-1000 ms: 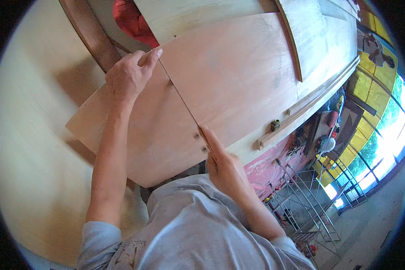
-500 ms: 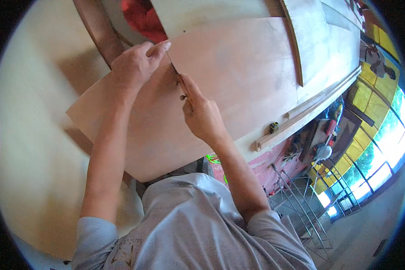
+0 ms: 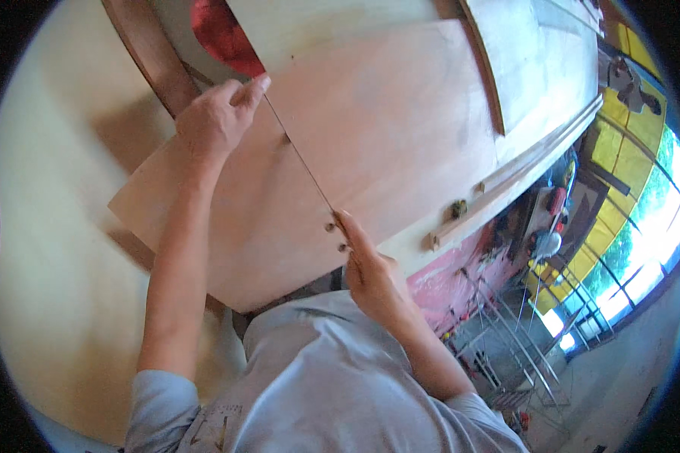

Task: The person cuts a wooden board with a hand saw while holding the board in place on a workbench.

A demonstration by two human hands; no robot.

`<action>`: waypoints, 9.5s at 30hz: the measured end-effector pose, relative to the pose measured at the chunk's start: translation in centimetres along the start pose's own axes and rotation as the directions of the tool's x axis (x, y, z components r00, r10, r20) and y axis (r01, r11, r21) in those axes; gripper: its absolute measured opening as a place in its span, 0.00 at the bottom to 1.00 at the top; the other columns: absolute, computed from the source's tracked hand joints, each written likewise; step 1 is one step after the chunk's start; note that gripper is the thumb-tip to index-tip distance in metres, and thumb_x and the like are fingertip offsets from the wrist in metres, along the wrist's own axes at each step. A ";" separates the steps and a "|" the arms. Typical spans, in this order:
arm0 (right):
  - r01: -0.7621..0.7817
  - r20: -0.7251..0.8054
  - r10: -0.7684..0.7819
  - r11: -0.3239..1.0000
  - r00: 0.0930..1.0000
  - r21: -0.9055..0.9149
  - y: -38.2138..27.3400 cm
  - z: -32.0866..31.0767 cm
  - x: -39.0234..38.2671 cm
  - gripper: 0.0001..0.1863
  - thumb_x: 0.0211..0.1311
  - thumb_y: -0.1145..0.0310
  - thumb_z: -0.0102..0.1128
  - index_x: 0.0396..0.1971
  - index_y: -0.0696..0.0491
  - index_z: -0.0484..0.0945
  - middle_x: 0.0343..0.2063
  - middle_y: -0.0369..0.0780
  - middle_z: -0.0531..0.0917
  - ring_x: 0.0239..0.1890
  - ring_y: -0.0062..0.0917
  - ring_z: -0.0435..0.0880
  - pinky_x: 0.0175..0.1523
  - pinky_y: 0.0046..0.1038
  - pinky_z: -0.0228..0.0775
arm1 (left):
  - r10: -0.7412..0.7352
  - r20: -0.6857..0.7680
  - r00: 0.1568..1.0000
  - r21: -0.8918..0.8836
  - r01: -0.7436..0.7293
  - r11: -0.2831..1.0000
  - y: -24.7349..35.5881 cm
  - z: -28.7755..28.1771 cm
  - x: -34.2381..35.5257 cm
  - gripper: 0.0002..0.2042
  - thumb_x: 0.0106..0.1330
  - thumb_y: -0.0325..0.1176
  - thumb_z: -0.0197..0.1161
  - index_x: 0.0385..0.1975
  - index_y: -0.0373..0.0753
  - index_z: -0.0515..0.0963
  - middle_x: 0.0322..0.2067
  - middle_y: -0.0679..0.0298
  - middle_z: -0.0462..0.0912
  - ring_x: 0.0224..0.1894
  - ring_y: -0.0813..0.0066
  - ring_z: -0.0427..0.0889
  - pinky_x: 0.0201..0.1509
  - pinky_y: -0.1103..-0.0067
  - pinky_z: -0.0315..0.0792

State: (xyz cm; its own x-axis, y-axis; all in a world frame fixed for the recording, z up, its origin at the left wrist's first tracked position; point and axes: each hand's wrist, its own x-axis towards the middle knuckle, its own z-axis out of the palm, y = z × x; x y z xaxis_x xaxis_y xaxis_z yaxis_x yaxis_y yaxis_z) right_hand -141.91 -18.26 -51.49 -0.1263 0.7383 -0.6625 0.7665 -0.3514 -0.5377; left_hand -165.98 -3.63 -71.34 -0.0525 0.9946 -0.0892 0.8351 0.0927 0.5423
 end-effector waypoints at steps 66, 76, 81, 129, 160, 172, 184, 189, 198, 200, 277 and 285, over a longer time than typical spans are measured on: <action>-0.243 0.020 0.242 0.965 0.970 0.095 1.0 0.2 -3.2 0.13 0.75 0.71 0.59 0.55 0.55 0.72 0.35 0.61 0.85 0.40 0.66 0.84 0.43 0.60 0.74 | -0.010 0.030 1.000 0.057 0.008 0.998 0.8 -1.4 0.5 0.33 0.74 0.71 0.58 0.26 0.43 0.83 0.26 0.50 0.88 0.32 0.43 0.89 0.34 0.53 0.80; -0.206 -0.032 0.211 0.972 0.977 0.112 1.1 -0.2 -2.3 0.12 0.74 0.70 0.57 0.53 0.54 0.72 0.34 0.60 0.86 0.38 0.64 0.85 0.44 0.61 0.76 | -0.060 0.095 0.994 0.020 0.058 0.998 1.2 -1.1 1.5 0.32 0.74 0.71 0.58 0.29 0.44 0.85 0.29 0.51 0.90 0.35 0.42 0.89 0.37 0.54 0.80; -0.126 -0.044 0.122 0.985 0.992 -0.115 2.2 2.0 7.2 0.12 0.72 0.71 0.57 0.52 0.53 0.72 0.37 0.57 0.89 0.40 0.61 0.89 0.46 0.60 0.78 | -0.023 0.090 0.996 0.029 0.020 0.999 2.9 -1.6 1.6 0.33 0.75 0.70 0.56 0.28 0.42 0.84 0.30 0.47 0.89 0.35 0.42 0.89 0.38 0.52 0.80; 0.179 -0.115 -0.212 0.953 0.971 -0.245 5.6 0.7 -1.7 0.28 0.79 0.66 0.54 0.77 0.43 0.67 0.32 0.61 0.87 0.35 0.62 0.88 0.41 0.62 0.77 | 0.130 -0.352 0.927 0.259 -0.037 0.965 4.9 7.0 -12.1 0.29 0.81 0.48 0.56 0.77 0.44 0.70 0.81 0.46 0.61 0.83 0.38 0.57 0.85 0.38 0.42; 0.123 -0.118 -0.150 0.970 0.982 -0.211 3.8 2.6 7.3 0.29 0.80 0.64 0.54 0.78 0.42 0.67 0.54 0.57 0.86 0.48 0.62 0.86 0.51 0.60 0.80 | 0.046 -0.064 0.997 0.208 -0.031 0.978 6.4 4.4 -13.2 0.28 0.83 0.46 0.53 0.79 0.45 0.69 0.82 0.46 0.60 0.84 0.40 0.54 0.85 0.40 0.43; 0.123 -0.082 -0.137 0.981 0.987 -0.153 3.2 2.3 6.0 0.30 0.81 0.65 0.53 0.80 0.40 0.64 0.49 0.61 0.87 0.45 0.64 0.87 0.46 0.56 0.82 | 0.043 -0.077 0.996 0.235 -0.023 0.972 6.0 4.3 -12.7 0.29 0.81 0.46 0.57 0.78 0.45 0.70 0.82 0.46 0.60 0.83 0.39 0.57 0.84 0.40 0.44; 0.161 -0.110 -0.181 0.972 0.977 -0.172 3.5 2.3 5.8 0.31 0.80 0.69 0.53 0.80 0.42 0.64 0.53 0.58 0.87 0.48 0.64 0.86 0.50 0.59 0.81 | 0.059 -0.157 0.986 0.181 -0.030 0.983 6.1 5.0 -12.3 0.28 0.83 0.46 0.55 0.78 0.45 0.70 0.82 0.45 0.60 0.84 0.39 0.54 0.85 0.40 0.43; 0.079 -0.065 -0.078 0.997 0.995 0.008 3.1 1.8 -3.3 0.30 0.79 0.71 0.53 0.78 0.43 0.66 0.52 0.57 0.87 0.48 0.61 0.87 0.50 0.58 0.81 | 0.010 -0.187 0.982 0.215 0.031 0.976 3.8 5.0 -13.5 0.29 0.80 0.47 0.57 0.78 0.44 0.71 0.82 0.46 0.61 0.85 0.41 0.53 0.85 0.40 0.42; 0.130 -0.113 -0.149 0.978 0.982 -0.162 4.9 2.1 -2.0 0.31 0.80 0.72 0.53 0.80 0.41 0.65 0.58 0.54 0.87 0.51 0.60 0.89 0.54 0.54 0.83 | 0.026 -0.183 0.983 0.175 0.006 0.985 4.9 5.3 -12.9 0.29 0.82 0.46 0.56 0.79 0.45 0.69 0.82 0.44 0.59 0.84 0.37 0.55 0.84 0.38 0.42; 0.056 -0.078 -0.057 0.998 0.995 -0.003 3.7 1.2 -4.0 0.32 0.79 0.72 0.54 0.80 0.40 0.64 0.58 0.55 0.87 0.50 0.58 0.90 0.52 0.55 0.83 | 0.022 -0.207 0.978 0.163 0.012 0.987 4.5 5.5 -13.1 0.29 0.82 0.47 0.55 0.79 0.45 0.69 0.82 0.44 0.59 0.84 0.37 0.55 0.84 0.38 0.43; 0.149 -0.184 -0.183 0.972 0.966 -0.181 4.2 2.9 1.6 0.32 0.77 0.69 0.55 0.78 0.38 0.66 0.35 0.55 0.89 0.34 0.59 0.89 0.40 0.57 0.80 | 0.115 -0.071 0.991 0.080 -0.109 0.991 2.0 2.3 1.6 0.30 0.77 0.69 0.54 0.34 0.44 0.83 0.30 0.56 0.90 0.34 0.45 0.91 0.39 0.52 0.84; 0.019 -0.121 -0.048 0.972 0.992 -0.236 2.4 1.3 6.9 0.33 0.75 0.73 0.56 0.78 0.41 0.67 0.41 0.55 0.90 0.37 0.60 0.89 0.46 0.54 0.83 | 0.200 -0.032 0.979 0.015 -0.200 0.980 3.9 3.2 2.2 0.26 0.83 0.62 0.49 0.41 0.43 0.80 0.37 0.53 0.90 0.42 0.44 0.91 0.43 0.50 0.83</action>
State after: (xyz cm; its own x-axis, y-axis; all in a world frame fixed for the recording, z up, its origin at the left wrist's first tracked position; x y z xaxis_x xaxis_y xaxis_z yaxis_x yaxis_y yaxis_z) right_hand -141.77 -14.74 -58.01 -0.0862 0.8184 -0.5681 0.8910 -0.1918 -0.4115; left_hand -161.12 -1.27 -72.10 0.0985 0.9940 0.0479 0.8369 -0.1088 0.5365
